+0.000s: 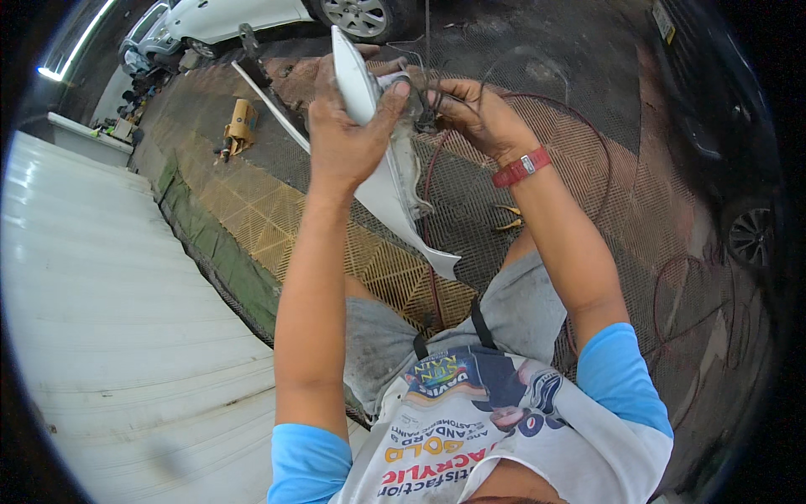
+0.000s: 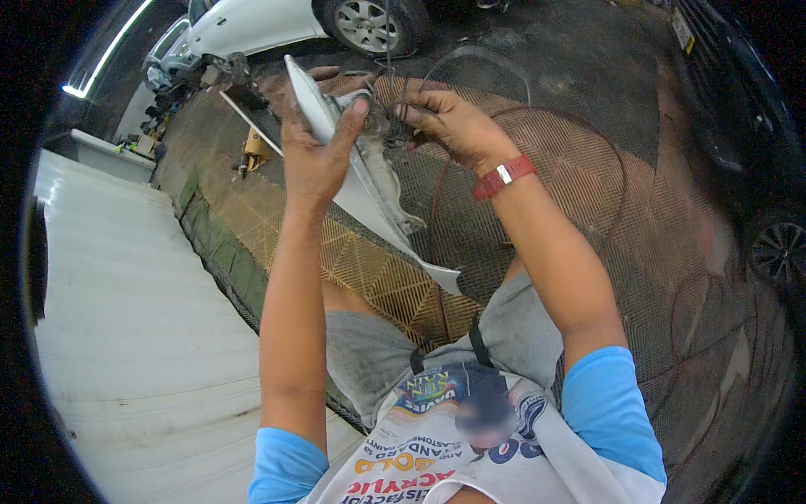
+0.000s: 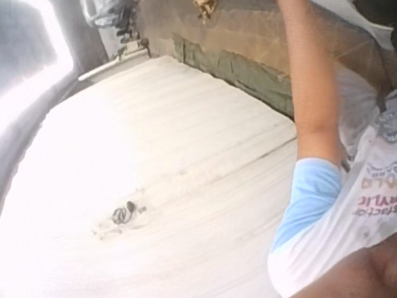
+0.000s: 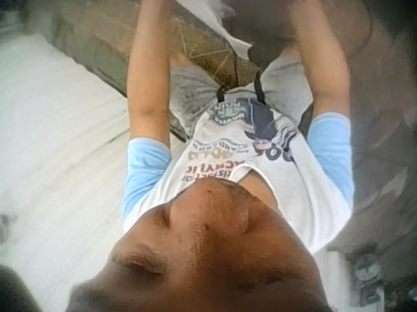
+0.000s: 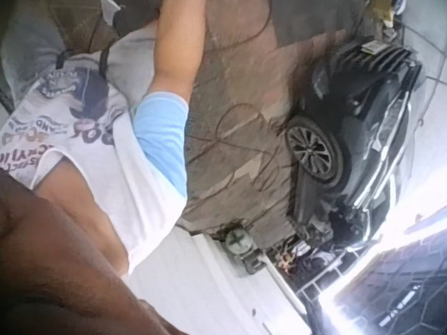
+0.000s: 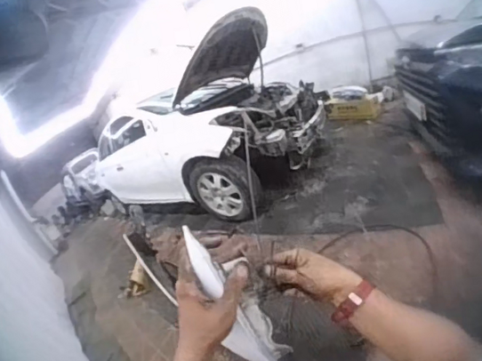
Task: The person removes a white car bumper from a vehicle, then sits on the floor and uses pliers to strip wires and manipulate the bumper's internal components.
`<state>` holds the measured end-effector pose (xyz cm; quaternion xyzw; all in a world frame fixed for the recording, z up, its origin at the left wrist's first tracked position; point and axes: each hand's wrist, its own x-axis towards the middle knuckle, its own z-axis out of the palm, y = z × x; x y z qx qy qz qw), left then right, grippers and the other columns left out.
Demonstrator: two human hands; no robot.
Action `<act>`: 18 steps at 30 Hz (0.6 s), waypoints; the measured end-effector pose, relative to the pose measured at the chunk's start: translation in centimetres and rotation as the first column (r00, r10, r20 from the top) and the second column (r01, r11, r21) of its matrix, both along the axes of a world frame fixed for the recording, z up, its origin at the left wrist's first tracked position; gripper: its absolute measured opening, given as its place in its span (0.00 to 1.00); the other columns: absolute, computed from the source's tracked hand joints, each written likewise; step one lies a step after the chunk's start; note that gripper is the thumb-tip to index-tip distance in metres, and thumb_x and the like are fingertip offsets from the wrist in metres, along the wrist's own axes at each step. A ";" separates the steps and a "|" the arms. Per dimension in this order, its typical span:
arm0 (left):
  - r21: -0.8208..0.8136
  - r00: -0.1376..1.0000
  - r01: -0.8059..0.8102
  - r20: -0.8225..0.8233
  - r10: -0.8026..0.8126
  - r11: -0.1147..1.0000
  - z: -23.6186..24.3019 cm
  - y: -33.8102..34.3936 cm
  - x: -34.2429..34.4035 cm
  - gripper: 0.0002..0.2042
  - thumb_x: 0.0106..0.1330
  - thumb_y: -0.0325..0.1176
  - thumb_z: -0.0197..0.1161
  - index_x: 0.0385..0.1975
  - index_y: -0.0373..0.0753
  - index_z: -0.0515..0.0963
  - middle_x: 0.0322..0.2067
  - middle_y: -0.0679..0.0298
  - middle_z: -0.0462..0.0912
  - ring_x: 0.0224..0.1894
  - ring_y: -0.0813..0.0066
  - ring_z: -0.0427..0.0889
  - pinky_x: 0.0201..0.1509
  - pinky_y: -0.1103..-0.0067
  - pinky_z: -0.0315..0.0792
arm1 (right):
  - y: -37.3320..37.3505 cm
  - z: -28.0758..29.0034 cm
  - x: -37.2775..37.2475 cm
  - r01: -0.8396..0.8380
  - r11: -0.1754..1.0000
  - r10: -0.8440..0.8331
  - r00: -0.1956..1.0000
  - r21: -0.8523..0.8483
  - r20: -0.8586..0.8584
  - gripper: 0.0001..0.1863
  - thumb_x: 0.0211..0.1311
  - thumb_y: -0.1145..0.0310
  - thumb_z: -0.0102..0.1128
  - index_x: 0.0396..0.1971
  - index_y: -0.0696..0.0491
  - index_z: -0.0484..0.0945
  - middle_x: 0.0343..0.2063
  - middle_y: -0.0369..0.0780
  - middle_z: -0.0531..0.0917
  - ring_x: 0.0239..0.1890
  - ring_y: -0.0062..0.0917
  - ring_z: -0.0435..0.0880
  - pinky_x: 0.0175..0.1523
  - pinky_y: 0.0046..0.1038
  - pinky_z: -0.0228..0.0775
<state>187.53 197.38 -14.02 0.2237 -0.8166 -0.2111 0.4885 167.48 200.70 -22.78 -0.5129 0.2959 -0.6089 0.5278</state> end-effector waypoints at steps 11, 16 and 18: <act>0.231 0.990 -0.001 0.139 -0.032 0.973 0.6 0.2 -3.6 0.19 0.62 0.35 0.75 0.49 0.35 0.80 0.44 0.57 0.85 0.46 0.71 0.82 0.51 0.73 0.77 | 1.8 -21.5 -12.4 0.540 0.480 -0.802 0.589 0.691 0.098 0.16 0.75 0.61 0.59 0.50 0.59 0.81 0.34 0.38 0.84 0.36 0.27 0.83 0.47 0.33 0.79; 0.214 0.996 0.033 0.069 -0.048 0.976 -0.5 -0.8 -6.0 0.17 0.61 0.29 0.73 0.48 0.35 0.77 0.32 0.67 0.82 0.35 0.79 0.79 0.43 0.79 0.74 | 4.8 -41.1 -10.0 0.727 0.155 -0.306 0.680 0.669 -0.667 0.21 0.72 0.60 0.61 0.54 0.62 0.78 0.42 0.48 0.85 0.43 0.37 0.86 0.50 0.37 0.78; 0.039 0.991 0.129 0.030 -0.130 0.991 -1.4 -2.2 -6.3 0.16 0.61 0.28 0.73 0.47 0.34 0.77 0.33 0.67 0.82 0.35 0.78 0.80 0.42 0.79 0.75 | 5.9 -45.3 -5.8 0.713 0.210 -0.064 0.692 0.669 -0.719 0.29 0.70 0.55 0.64 0.60 0.61 0.74 0.52 0.55 0.84 0.54 0.44 0.85 0.58 0.41 0.76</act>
